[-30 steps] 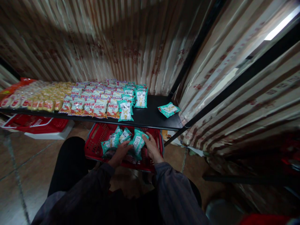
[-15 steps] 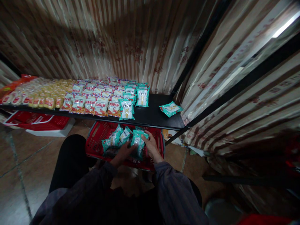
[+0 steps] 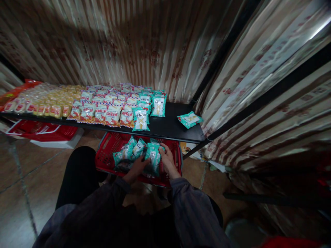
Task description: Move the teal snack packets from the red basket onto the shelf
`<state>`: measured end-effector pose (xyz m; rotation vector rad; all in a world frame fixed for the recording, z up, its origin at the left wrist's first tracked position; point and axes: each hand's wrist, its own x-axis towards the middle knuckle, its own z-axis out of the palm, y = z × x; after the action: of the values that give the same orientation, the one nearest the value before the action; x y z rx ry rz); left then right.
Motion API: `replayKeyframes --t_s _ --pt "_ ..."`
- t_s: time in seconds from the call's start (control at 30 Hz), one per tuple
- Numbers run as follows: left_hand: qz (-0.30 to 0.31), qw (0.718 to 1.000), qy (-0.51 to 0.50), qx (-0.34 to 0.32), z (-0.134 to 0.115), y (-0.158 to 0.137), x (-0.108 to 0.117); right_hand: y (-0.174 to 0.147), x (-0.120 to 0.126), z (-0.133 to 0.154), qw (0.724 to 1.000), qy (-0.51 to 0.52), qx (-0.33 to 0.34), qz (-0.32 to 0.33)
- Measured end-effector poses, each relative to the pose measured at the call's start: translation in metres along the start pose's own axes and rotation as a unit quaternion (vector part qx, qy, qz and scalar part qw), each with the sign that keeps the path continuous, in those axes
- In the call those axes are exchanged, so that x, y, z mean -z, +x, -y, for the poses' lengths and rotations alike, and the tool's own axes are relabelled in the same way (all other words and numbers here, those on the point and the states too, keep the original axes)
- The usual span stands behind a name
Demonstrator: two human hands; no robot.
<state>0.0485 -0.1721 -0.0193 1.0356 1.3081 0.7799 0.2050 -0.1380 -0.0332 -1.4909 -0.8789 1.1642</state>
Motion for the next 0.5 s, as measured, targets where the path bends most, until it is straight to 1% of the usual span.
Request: replayKeyframes --t_s 0.1,0.33,0.5 --pt "-0.003 1.0 -0.009 0.001 -0.001 -0.001 0.001 0.002 0.0 -0.002 1.0 -0.001 -0.007 0.004" --pt "-0.054 0.999 -0.002 0.008 -0.004 -0.003 -0.001 0.003 0.0 -0.008 1.0 0.002 -0.006 0.018" --pt "-0.091 0.996 0.007 0.011 -0.004 -0.002 0.001 0.003 0.0 -0.012 0.997 -0.066 0.017 0.031"
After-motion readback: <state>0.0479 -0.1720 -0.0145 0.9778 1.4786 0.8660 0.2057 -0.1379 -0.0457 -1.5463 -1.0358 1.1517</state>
